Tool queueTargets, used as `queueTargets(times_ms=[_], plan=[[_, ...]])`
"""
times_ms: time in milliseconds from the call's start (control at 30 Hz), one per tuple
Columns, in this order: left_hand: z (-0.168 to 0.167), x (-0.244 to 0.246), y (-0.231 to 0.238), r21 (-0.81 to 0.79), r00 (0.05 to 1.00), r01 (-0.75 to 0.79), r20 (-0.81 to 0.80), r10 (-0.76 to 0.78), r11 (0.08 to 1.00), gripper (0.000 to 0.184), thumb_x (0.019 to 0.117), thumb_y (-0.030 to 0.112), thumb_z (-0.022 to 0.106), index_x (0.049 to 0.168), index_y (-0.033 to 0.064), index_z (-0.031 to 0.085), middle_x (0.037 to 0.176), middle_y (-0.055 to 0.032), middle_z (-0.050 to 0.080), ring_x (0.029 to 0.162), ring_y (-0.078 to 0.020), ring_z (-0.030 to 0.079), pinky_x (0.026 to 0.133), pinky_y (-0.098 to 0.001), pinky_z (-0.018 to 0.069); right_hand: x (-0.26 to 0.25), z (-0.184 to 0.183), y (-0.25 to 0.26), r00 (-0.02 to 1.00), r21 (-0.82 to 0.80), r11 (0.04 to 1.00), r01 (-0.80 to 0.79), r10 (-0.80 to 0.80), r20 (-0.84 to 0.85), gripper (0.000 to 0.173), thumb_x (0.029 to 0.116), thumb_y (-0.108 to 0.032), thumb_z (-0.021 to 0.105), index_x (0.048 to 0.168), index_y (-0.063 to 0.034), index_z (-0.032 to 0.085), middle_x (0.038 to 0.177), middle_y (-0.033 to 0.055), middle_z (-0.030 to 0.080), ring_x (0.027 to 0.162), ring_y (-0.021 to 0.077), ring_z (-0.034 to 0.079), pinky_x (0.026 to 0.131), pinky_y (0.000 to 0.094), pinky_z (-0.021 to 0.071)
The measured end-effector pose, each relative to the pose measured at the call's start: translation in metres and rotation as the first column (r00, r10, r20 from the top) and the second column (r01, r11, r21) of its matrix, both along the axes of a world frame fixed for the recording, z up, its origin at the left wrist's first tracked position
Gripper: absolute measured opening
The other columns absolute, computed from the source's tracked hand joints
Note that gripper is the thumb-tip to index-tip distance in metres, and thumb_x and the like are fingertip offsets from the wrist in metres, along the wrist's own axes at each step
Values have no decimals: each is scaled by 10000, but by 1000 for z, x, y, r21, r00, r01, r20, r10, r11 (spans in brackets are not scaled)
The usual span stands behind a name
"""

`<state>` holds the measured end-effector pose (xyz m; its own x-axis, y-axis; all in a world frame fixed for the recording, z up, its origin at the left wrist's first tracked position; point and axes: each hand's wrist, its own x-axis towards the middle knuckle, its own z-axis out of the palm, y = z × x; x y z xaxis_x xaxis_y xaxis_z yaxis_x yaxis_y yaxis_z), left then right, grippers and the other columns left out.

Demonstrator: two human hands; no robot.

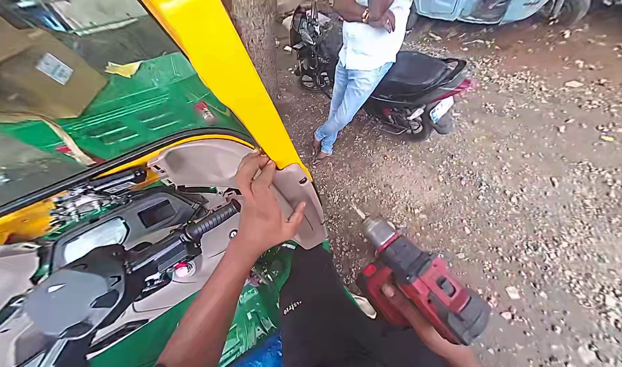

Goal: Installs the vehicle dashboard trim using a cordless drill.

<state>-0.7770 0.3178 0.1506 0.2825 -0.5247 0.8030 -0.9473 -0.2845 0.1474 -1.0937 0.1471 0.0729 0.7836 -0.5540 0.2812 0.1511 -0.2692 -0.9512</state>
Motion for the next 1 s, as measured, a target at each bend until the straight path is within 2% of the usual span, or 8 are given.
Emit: queueTargets(times_ms=[67, 167, 233, 300, 367, 433, 533, 1000], plan=[[44, 8, 26, 324, 952, -57, 303, -47, 944, 672, 884, 298, 725, 1514, 245, 495, 1588, -163, 385, 1511, -444, 234, 1212, -664, 181, 0, 8, 2, 1000, -102, 995, 8, -5, 31, 402, 880, -318, 830, 1176, -77, 706, 1061, 31, 767, 976, 136, 740, 920, 366, 627], [104, 9, 17, 652, 810, -197, 529, -253, 732, 644, 976, 44, 587, 1580, 161, 396, 1645, -129, 353, 1543, -404, 228, 1248, -615, 165, 11, 19, 11, 989, -205, 979, -1, 31, 146, 394, 859, -278, 848, 1155, -62, 704, 1045, 7, 771, 985, 86, 736, 929, 313, 627], [127, 20, -11, 774, 727, -211, 533, -433, 597, 507, 947, -118, 542, 1436, 15, 519, 1449, -224, 548, 1450, -429, 399, 1266, -569, 201, 32, 28, 18, 978, -249, 968, 18, 35, 206, 350, 854, -262, 842, 1107, -57, 714, 997, -7, 772, 945, 50, 734, 885, 273, 635], [130, 26, -37, 876, 668, -194, 448, -594, 442, 304, 940, -138, 545, 1217, -42, 622, 1103, -235, 688, 1142, -422, 644, 1208, -550, 339, 48, 32, 27, 978, -272, 961, 49, 9, 208, 343, 855, -269, 835, 1088, -45, 721, 978, 2, 773, 928, 38, 733, 866, 261, 633], [133, 27, -60, 934, 707, -230, 353, -613, 273, 234, 825, -119, 663, 1014, 18, 667, 865, -152, 676, 851, -341, 685, 935, -529, 508, 64, 34, 28, 981, -284, 956, 79, -24, 193, 359, 841, -278, 840, 1080, -36, 724, 971, 13, 773, 924, 43, 734, 871, 266, 631], [137, 21, -70, 952, 789, -262, 304, -534, 156, 276, 712, -54, 762, 930, 98, 688, 796, -106, 652, 746, -316, 662, 645, -500, 498, 75, 31, 28, 986, -269, 958, 95, -53, 160, 363, 819, -287, 849, 1056, -38, 730, 949, 16, 775, 900, 50, 738, 855, 276, 637], [142, 15, -74, 947, 815, -289, 320, -483, 139, 253, 690, -9, 784, 879, 122, 679, 743, -84, 621, 697, -301, 644, 560, -479, 458, 88, 28, 24, 987, -216, 972, 92, -60, 146, 354, 813, -271, 866, 1046, -47, 719, 930, 14, 767, 873, 69, 740, 837, 302, 645], [131, -5, -82, 899, 846, -429, 433, -311, 84, 258, 649, 10, 815, 834, 73, 647, 722, -104, 582, 691, -315, 617, 545, -467, 435, 90, 36, 18, 992, -178, 983, 43, -21, 127, 322, 828, -229, 852, 1061, -61, 707, 919, 8, 767, 827, 97, 748, 781, 328, 663]])
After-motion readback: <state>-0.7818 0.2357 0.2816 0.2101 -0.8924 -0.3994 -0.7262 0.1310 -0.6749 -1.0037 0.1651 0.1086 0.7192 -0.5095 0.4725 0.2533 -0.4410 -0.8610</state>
